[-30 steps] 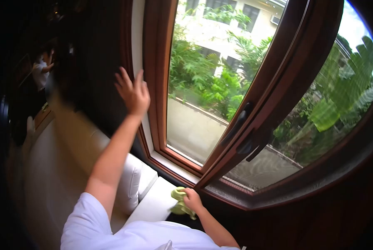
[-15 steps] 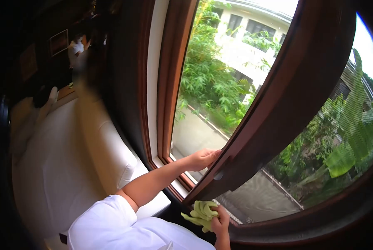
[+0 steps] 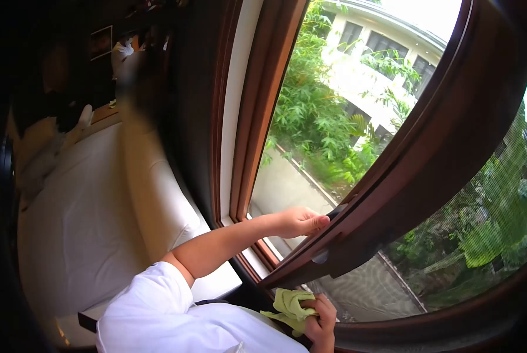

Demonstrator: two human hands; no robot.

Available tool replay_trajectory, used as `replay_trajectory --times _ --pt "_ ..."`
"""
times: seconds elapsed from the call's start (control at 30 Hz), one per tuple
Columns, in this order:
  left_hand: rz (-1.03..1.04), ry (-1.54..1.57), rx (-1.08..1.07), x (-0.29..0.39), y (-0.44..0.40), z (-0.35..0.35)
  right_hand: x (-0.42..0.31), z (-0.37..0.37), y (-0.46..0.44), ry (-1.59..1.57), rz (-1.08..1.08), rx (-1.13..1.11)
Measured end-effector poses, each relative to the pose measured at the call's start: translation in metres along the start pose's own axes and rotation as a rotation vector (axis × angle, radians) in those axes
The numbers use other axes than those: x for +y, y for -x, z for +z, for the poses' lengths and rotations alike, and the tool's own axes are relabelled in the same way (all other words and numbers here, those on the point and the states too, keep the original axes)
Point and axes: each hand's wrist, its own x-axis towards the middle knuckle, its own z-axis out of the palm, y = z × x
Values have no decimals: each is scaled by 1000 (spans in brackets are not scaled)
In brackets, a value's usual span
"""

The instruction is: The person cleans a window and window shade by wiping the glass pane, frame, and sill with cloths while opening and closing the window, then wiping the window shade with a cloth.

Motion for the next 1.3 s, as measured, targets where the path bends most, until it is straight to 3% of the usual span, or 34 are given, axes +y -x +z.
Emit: replay_trajectory --times 0.2,0.33,0.43,0.53,0.6,0.7,0.83,0.93,1.03,1.07,1.17,1.3 --pt "84 -185 -5 -16 -11 -8 -23 -12 7 211 35 30" --pt "105 -258 -27 -11 -9 -11 -44 -19 29 288 110 262" --pt "-4 -340 -115 -2 -8 -16 -54 -25 48 275 155 366" --pt "31 -388 -131 12 -5 -22 -78 -38 60 322 253 318" --pt "26 -588 -163 30 -2 -35 -92 -42 60 309 299 298" --pt "43 -1169 -189 99 -4 -61 -111 -20 47 95 347 602" --pt "20 -1380 -257 120 -14 -60 -82 -38 63 145 378 408" --pt "192 -1591 -88 104 -8 -57 -79 -11 19 263 179 437" --pt "962 -1499 482 50 -21 -66 -59 -9 4 291 84 381" --pt "1109 -1426 584 36 -32 -69 -56 -6 -2 269 59 391" --pt "1208 -1371 787 27 -54 -65 -58 1 -14 250 15 401" --pt "1158 -1375 786 14 -101 -61 -60 0 -20 296 -65 375"
